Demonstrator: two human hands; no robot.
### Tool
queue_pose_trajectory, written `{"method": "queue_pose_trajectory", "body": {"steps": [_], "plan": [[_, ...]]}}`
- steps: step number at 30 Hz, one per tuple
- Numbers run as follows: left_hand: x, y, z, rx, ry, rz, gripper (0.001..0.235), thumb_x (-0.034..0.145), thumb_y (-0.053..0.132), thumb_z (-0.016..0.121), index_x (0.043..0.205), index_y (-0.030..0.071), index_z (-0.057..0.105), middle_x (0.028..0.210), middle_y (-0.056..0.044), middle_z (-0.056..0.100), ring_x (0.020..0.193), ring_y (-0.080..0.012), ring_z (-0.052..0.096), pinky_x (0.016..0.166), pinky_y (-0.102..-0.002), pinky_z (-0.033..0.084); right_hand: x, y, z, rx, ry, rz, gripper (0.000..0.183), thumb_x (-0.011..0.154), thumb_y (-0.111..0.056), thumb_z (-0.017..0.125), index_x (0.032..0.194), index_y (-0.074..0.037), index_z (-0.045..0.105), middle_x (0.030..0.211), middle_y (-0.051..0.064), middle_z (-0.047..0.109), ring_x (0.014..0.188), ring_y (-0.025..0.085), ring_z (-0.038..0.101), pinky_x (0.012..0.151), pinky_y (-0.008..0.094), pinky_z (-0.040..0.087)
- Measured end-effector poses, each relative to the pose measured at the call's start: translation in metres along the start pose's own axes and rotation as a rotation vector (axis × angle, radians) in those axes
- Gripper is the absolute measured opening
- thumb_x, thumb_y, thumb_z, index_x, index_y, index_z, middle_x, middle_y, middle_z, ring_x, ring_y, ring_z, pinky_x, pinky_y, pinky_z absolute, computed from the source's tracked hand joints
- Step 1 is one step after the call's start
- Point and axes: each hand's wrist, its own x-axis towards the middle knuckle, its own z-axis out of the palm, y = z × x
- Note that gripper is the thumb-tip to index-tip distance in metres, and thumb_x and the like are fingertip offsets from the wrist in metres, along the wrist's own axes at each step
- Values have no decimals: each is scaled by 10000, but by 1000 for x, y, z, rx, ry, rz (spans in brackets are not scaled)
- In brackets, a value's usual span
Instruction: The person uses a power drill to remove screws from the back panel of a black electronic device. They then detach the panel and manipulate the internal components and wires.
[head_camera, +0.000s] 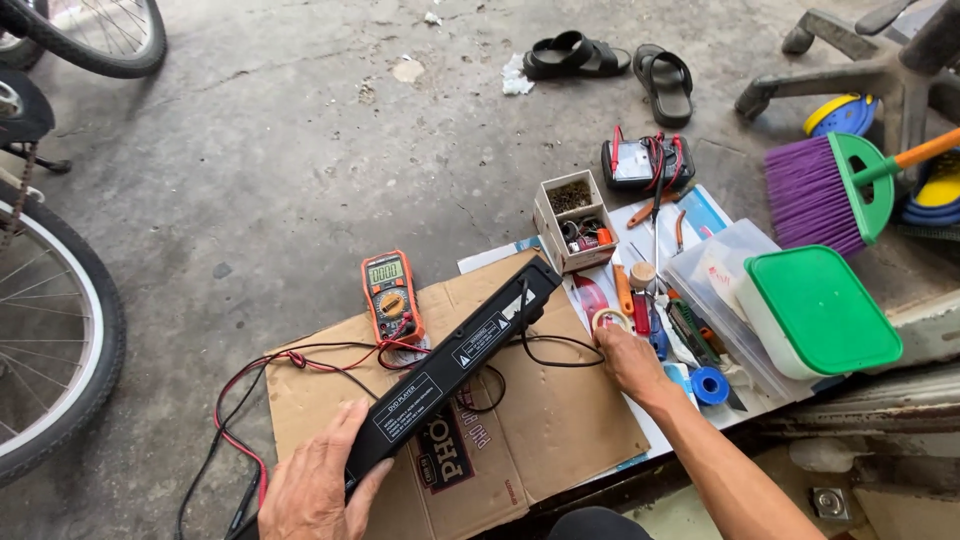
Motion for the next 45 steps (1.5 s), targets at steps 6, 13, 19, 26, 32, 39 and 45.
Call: {"method": "queue_pose_trajectory", "body": {"steps": [6, 13, 19, 26, 32, 39, 45], "plan": [[3, 0, -5, -76, -20, -3, 759, 866, 566, 775, 1582, 417, 571, 1528, 209, 683, 1236, -65, 712, 932, -302, 555, 0, 7, 21, -178, 94, -52, 194, 998, 100, 506, 1124, -37, 560, 1076, 241, 659, 781, 500, 760, 592, 603, 609], [-2, -2, -7, -96, -16, 46, 810, 869, 531, 809, 1615, 369, 539, 1542, 169, 673, 1221, -124, 705, 966, -355, 556, -20, -14, 23, -178, 126, 103, 329, 970, 34, 549, 1285, -57, 541, 1155, 222, 587, 862, 509, 737, 669, 618, 623], [5, -1, -17, -149, -42, 70, 782, 905, 542, 811, 1592, 280, 546, 1487, 80, 704, 1192, -198, 714, 939, -394, 558, -47, -51, -41, 317, 8, 416, 210, 1088, -61, 532, 1279, -77, 618, 1335, 230, 690, 1088, 403, 714, 933, 554, 597], [25, 6, -2, -278, -160, 14, 696, 891, 485, 875, 1454, 176, 606, 1196, -55, 756, 1079, -325, 717, 948, -483, 566, -110, -130, -145, 989, 524, 459, 134, 975, -17, 695, 1106, -35, 720, 953, 107, 780, 868, 188, 776, 842, 316, 609], [64, 38, 0, -316, -364, 186, 720, 954, 365, 817, 1574, 141, 528, 1378, -137, 719, 1193, -372, 739, 948, -552, 638, -67, -181, -208, 1072, 674, 147, 199, 976, -51, 797, 1167, -11, 758, 1046, 159, 780, 948, 223, 789, 844, 344, 637], [63, 48, 14, -294, -209, 283, 796, 984, 334, 774, 1641, 41, 435, 1475, -219, 651, 1163, -396, 743, 907, -533, 650, -17, -197, -193, 1095, 676, 51, 197, 956, -71, 825, 1145, -106, 782, 993, 19, 777, 935, 90, 701, 874, 271, 607], [64, 45, 7, -339, -195, 273, 770, 1009, 323, 751, 1647, 26, 439, 1448, -207, 659, 1185, -359, 740, 940, -471, 639, -8, -187, -169, 1174, 706, 75, 204, 950, -81, 854, 1137, -120, 779, 1015, 43, 810, 932, 101, 711, 890, 281, 608]]}}
